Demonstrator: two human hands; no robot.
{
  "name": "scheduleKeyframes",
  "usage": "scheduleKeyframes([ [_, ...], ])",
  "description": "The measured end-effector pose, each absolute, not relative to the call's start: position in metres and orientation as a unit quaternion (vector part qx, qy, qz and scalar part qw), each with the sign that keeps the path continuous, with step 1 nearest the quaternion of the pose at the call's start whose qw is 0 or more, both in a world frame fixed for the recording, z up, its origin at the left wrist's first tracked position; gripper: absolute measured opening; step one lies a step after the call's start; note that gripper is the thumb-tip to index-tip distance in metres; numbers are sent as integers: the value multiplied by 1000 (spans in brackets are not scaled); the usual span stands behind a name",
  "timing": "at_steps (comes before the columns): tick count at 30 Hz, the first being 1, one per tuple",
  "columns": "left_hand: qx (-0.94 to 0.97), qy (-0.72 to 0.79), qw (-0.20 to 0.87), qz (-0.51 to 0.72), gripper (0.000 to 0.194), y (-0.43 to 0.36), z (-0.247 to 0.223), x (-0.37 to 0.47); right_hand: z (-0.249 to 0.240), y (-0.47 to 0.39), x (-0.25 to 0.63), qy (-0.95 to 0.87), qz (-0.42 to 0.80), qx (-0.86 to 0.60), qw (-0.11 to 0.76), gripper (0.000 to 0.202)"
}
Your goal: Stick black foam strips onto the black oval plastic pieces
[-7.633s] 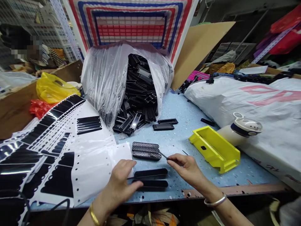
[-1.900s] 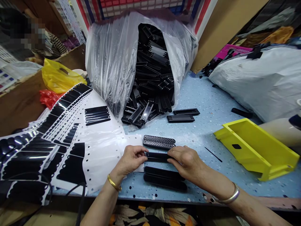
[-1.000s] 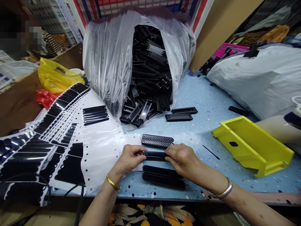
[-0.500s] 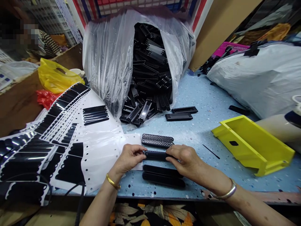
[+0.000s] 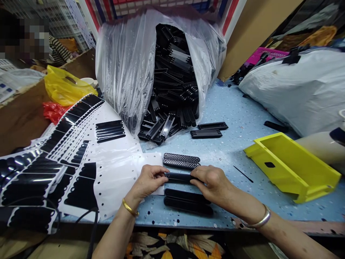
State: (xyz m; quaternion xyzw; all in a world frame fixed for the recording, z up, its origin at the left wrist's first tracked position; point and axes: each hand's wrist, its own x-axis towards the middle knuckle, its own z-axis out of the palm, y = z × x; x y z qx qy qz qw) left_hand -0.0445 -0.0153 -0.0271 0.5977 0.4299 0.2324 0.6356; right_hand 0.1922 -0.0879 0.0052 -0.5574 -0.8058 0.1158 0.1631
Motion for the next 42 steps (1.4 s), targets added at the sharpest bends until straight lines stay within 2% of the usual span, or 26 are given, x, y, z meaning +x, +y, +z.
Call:
scheduleKeyframes([
  [24,543,458,668,222,32,-14,-22,-40,6,-90,188,-803,114,-566,146,14],
  [33,551,424,676,243,30,-15,-22,-43,2,-92,195,-796,133,-553,207,14],
  [42,552,429,673,241,29,-15,-25,-43,3,-93,191,-799,116,-556,196,11],
])
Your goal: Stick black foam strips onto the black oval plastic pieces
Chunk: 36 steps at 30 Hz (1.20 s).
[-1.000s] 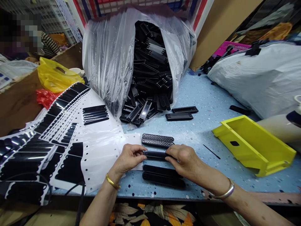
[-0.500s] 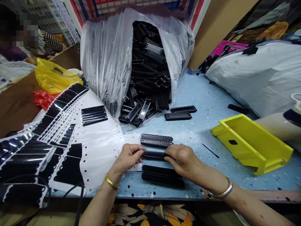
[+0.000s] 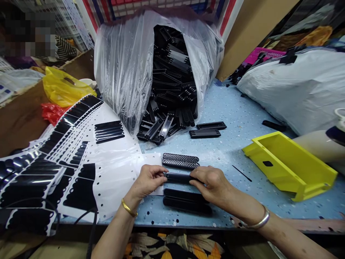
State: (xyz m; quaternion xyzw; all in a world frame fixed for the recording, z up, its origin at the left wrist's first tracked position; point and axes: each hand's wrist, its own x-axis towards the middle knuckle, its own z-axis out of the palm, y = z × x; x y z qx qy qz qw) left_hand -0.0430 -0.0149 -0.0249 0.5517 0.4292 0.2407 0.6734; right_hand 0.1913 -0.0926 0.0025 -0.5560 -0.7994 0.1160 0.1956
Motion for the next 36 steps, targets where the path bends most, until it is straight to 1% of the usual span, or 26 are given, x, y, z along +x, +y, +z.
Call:
scheduleKeyframes([
  [5,549,434,673,237,30,-15,-26,-43,3,-92,190,-804,105,-553,190,12],
  [17,567,425,667,232,28,-15,-22,-45,2,-93,189,-803,108,-563,163,12],
  [24,550,448,668,224,26,-14,-23,-42,4,-92,188,-802,108,-567,149,12],
  [32,585,453,629,239,20,-18,-18,-36,10,-93,186,-804,116,-564,150,16],
  [36,595,467,611,234,21,-19,-17,-35,11,-92,186,-802,121,-568,143,15],
])
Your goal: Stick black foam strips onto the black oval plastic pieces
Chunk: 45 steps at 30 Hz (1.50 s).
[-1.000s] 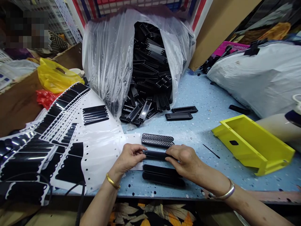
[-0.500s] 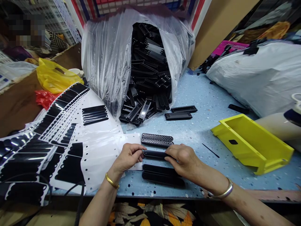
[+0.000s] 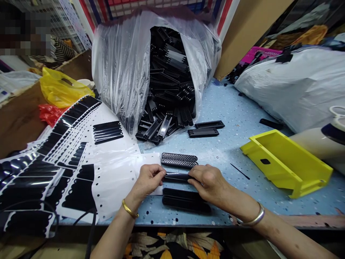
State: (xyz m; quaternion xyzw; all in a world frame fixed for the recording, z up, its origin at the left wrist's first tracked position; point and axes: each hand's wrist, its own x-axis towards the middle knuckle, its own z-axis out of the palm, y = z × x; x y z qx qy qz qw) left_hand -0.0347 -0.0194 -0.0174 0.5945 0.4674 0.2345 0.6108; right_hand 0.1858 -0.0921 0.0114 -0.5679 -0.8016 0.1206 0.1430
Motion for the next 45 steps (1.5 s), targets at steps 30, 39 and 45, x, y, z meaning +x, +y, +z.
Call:
scheduleKeyframes([
  [30,618,477,570,259,25,-23,-19,-31,-12,-97,200,-758,206,-541,300,14],
  [39,602,484,582,254,23,-22,-16,-32,-15,-107,199,-763,197,-528,317,20],
  [45,605,480,583,252,24,-22,-16,-33,-23,-109,200,-755,191,-520,350,22],
])
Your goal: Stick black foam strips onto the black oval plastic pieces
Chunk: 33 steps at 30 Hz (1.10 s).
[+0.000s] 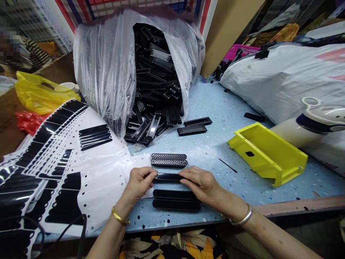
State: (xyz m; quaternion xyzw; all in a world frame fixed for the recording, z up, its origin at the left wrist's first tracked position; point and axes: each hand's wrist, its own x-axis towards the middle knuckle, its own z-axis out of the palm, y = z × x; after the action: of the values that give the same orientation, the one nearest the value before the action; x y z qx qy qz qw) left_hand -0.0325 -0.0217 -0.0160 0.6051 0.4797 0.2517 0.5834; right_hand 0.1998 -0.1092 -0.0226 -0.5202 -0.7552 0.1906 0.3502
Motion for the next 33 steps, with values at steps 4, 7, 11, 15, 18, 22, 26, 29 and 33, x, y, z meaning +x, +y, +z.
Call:
scheduleKeyframes([
  [4,603,481,586,248,25,-22,-16,-33,-26,-110,199,-755,174,-515,367,21],
  [7,600,484,587,247,25,-22,-15,-32,-25,-110,199,-757,171,-509,374,20],
  [11,596,489,585,250,26,-22,-16,-32,-22,-110,198,-775,153,-489,369,22],
  [15,597,487,585,254,26,-22,-19,-32,-24,-112,197,-795,99,-491,344,26],
  [18,605,480,582,255,27,-22,-20,-33,-26,-113,197,-801,77,-492,331,27],
  [22,610,475,581,254,28,-22,-20,-33,-23,-112,198,-794,100,-491,344,27],
  [26,605,483,581,251,28,-22,-20,-33,-19,-110,201,-771,174,-505,348,23],
  [29,603,488,579,250,29,-22,-21,-33,-21,-109,203,-755,191,-521,349,20],
  [33,610,482,577,250,29,-22,-22,-33,-19,-108,201,-738,197,-540,353,18],
])
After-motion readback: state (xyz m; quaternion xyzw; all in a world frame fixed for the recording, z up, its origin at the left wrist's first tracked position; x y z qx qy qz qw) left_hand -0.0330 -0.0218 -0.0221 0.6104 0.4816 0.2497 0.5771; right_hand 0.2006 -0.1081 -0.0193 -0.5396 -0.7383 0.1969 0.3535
